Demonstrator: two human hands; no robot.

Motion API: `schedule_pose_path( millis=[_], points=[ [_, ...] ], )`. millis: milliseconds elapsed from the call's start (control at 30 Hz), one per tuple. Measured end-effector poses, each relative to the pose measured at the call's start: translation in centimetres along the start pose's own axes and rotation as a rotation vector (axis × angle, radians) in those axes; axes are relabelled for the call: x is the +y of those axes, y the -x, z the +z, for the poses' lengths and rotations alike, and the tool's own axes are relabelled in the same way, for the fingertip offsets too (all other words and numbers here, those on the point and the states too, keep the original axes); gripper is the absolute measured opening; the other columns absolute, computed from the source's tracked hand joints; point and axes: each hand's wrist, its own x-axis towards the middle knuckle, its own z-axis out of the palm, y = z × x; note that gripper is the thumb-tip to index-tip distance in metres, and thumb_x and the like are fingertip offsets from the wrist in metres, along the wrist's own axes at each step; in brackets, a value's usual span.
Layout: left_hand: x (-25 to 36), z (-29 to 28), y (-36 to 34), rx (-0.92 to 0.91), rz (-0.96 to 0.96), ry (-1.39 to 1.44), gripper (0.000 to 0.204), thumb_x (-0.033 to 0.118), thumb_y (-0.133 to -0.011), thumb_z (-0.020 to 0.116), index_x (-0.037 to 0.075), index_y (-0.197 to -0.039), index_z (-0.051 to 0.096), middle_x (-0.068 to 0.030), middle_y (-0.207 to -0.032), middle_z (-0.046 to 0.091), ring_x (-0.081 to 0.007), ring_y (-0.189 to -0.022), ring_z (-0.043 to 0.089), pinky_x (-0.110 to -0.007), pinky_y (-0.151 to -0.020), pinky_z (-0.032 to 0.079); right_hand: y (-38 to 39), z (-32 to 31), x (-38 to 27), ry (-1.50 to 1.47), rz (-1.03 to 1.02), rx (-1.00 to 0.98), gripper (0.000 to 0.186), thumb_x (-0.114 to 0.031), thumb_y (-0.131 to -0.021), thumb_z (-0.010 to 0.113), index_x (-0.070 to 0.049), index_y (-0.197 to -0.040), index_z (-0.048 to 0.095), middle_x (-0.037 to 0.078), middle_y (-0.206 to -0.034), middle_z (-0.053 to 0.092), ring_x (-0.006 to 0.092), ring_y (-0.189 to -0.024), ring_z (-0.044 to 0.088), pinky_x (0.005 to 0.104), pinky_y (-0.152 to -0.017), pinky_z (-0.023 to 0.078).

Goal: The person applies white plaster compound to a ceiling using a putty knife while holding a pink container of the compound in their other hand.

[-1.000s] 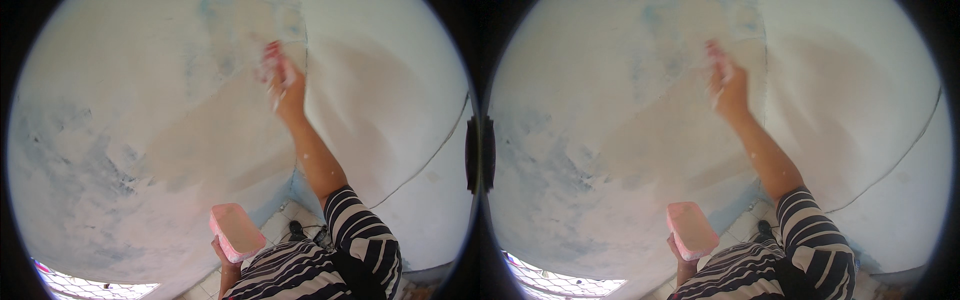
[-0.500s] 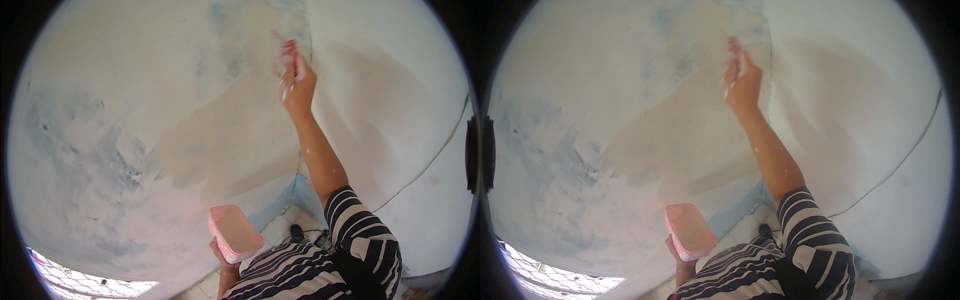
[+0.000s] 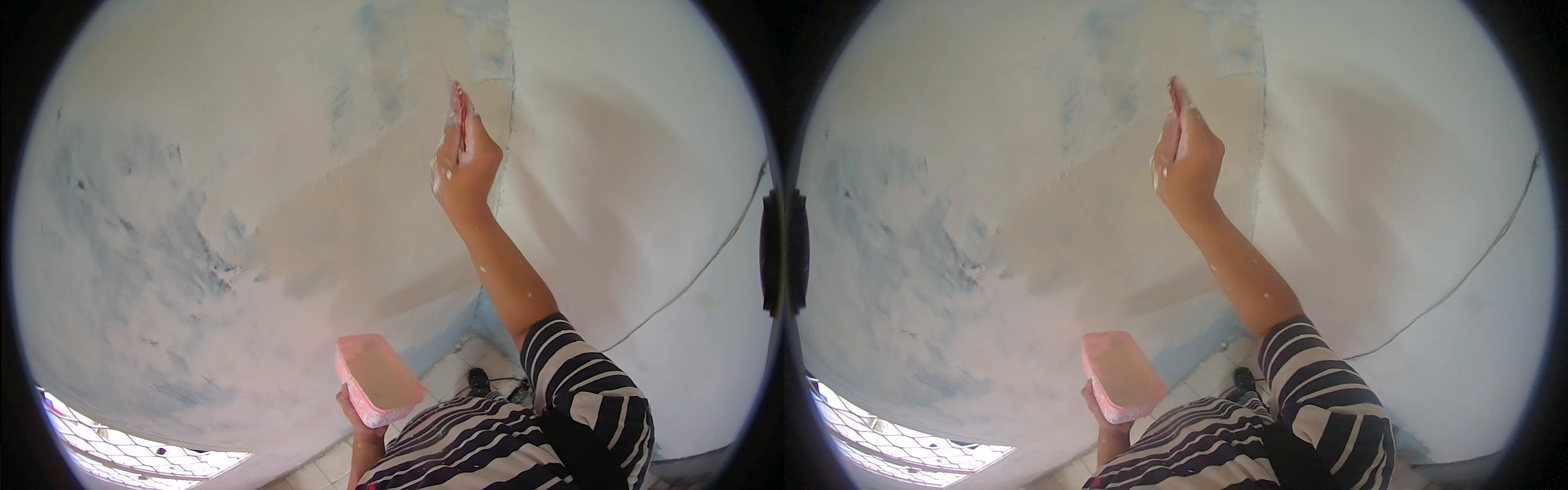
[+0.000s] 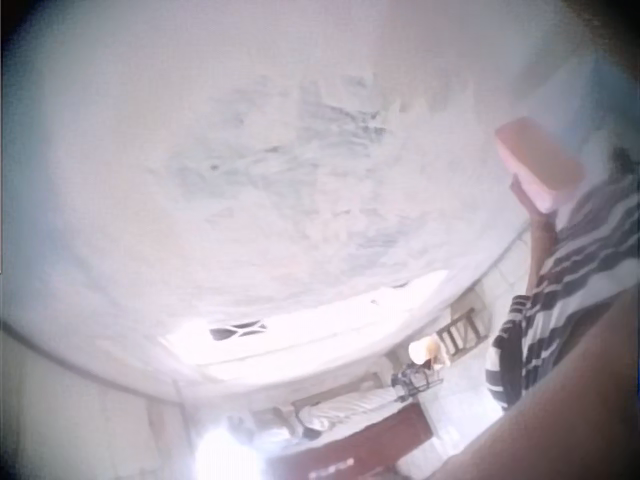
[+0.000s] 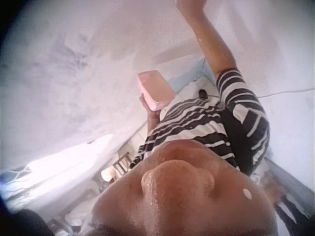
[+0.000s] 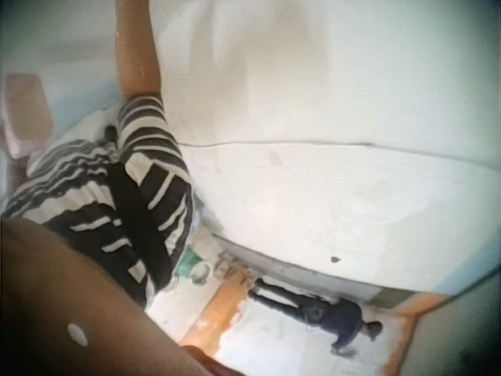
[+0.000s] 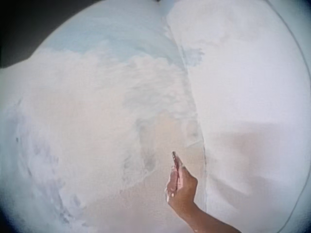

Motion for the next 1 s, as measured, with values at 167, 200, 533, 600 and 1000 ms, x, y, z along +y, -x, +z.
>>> schedule_pose_path(
  millis=[167, 200, 533, 600, 1000],
  points=[
    [0.1, -1.1, -0.6, 0.008, 0.015, -0.032, 0.063, 0.057, -0.093, 0.040, 0.012, -0.137, 0.046, -0.0076, -0.128, 0.059, -0.0271, -0.113, 0.059, -0.045, -0.092, 0.051, 1.2, 7.6, 4.4, 0.193, -0.353, 0.167, 0.046, 0.007, -0.085, 0.053, 0.009, -0.131, 0.049, 0.027, -0.130, 0.057, 0.0375, -0.119, 0.058, 0.0416, -0.095, 0.050],
    [0.2, -0.8, -0.7, 0.012, 0.018, -0.035, 0.063, 0.057, -0.093, 0.040, 0.012, -0.137, 0.046, -0.0076, -0.128, 0.059, -0.0271, -0.113, 0.059, -0.045, -0.092, 0.051, 2.2, 9.3, 3.9, 0.244, -0.408, 0.124, 0.051, 0.008, -0.084, 0.053, 0.009, -0.134, 0.046, 0.027, -0.133, 0.054, 0.0391, -0.124, 0.054, 0.0444, -0.100, 0.047],
    [-0.1, 0.1, 1.3, 0.106, 0.116, 0.034, 0.064, 0.056, -0.093, 0.039, 0.011, -0.138, 0.045, -0.0080, -0.129, 0.058, -0.0271, -0.116, 0.058, -0.044, -0.094, 0.050, 0.2, 5.5, 2.5, -0.213, 0.123, 0.011, 0.053, 0.008, -0.086, 0.050, 0.009, -0.139, 0.041, 0.027, -0.138, 0.050, 0.0387, -0.125, 0.054, 0.0436, -0.105, 0.044],
    [-0.4, 0.2, 1.3, 0.100, 0.113, 0.021, 0.063, 0.056, -0.093, 0.039, 0.011, -0.138, 0.045, -0.0081, -0.129, 0.058, -0.0271, -0.116, 0.058, -0.045, -0.094, 0.050, 1.7, 8.2, 4.6, 0.103, -0.148, 0.085, 0.057, 0.010, -0.085, 0.049, 0.008, -0.142, 0.038, 0.027, -0.141, 0.048, 0.0345, -0.124, 0.056, 0.0383, -0.098, 0.049],
    [-0.2, 1.3, 1.9, 0.155, 0.192, -0.010, 0.057, 0.053, -0.096, 0.034, 0.014, -0.135, 0.048, -0.0058, -0.125, 0.059, -0.0262, -0.112, 0.060, -0.044, -0.090, 0.052, 0.7, 6.4, 10.3, -0.006, -0.094, -0.019, 0.053, 0.005, -0.089, 0.050, 0.004, -0.141, 0.043, 0.022, -0.138, 0.053, 0.0298, -0.122, 0.057, 0.0381, -0.097, 0.046]
  ],
)
